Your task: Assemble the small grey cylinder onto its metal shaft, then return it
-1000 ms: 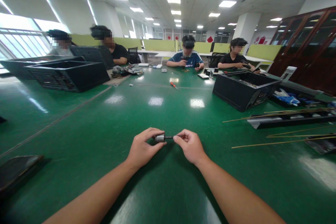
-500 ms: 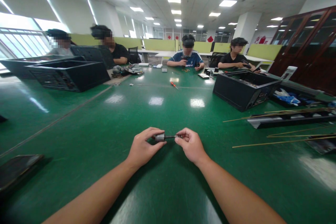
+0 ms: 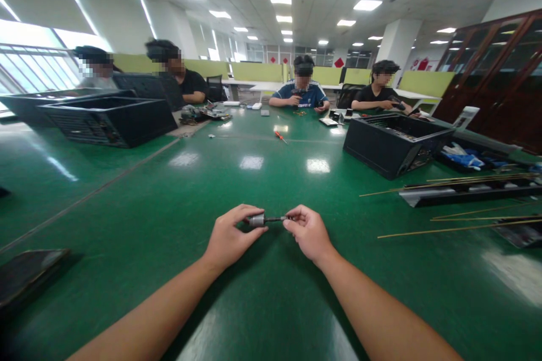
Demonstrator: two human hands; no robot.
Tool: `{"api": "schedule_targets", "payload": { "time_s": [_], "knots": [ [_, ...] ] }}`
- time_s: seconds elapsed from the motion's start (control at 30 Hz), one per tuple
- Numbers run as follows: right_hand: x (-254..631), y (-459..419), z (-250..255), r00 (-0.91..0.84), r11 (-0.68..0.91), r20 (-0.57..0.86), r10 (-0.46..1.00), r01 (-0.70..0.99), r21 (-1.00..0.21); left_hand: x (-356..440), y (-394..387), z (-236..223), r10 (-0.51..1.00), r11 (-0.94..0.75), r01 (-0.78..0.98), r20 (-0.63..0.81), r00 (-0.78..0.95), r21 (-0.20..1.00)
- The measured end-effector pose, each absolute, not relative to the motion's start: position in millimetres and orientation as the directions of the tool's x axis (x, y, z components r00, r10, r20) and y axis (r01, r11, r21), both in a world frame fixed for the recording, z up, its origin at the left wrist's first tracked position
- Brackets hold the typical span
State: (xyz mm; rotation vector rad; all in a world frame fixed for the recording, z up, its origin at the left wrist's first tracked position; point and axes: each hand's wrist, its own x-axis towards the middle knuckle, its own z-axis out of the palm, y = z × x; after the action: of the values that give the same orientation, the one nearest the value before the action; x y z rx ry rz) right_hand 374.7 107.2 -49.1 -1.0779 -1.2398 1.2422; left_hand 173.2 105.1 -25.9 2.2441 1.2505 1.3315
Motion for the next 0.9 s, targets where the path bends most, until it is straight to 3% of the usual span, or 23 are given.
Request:
{"api": "schedule_targets", "payload": {
  "time_s": [0.13, 0.37, 0.47, 0.57, 0.7, 0.9],
  "knots": [
    [376.5, 109.8, -48.0, -0.048, 0.044, 0.05, 0.998, -0.108, -0.993, 172.4, 106.0, -26.4, 0.778, -0.592, 0.554, 0.594, 0.204, 0.586],
    [381.8, 113.7, -41.3, 0.099, -0.01, -0.072, 0.992, -0.524, -0.851, 170.1, 110.6, -31.2, 0.839, -0.491, 0.618, 0.525, 0.144, 0.614],
    [382.8, 113.7, -41.0, 0.06, -0.023, -0.068, 0.996, -0.563, -0.826, 170.3, 114.4, -35.6, 0.904, -0.383, 0.601, 0.42, 0.085, 0.702],
    [382.9, 115.2, -42.4, 0.01, -0.049, -0.068, 0.998, -0.593, -0.804, 166.8, 121.1, -38.8, 0.913, -0.364, 0.545, 0.406, 0.048, 0.755],
    [381.6, 118.2, -42.1, -0.017, -0.062, -0.066, 0.998, -0.641, -0.765, 150.4, 129.1, -37.1, 0.903, -0.363, 0.596, 0.428, 0.036, 0.716],
    [380.3, 122.0, -43.7, -0.034, -0.055, -0.043, 0.998, -0.665, -0.745, 93.8, 105.7, -21.2, 0.955, -0.17, 0.739, 0.294, -0.04, 0.652]
  ]
}}
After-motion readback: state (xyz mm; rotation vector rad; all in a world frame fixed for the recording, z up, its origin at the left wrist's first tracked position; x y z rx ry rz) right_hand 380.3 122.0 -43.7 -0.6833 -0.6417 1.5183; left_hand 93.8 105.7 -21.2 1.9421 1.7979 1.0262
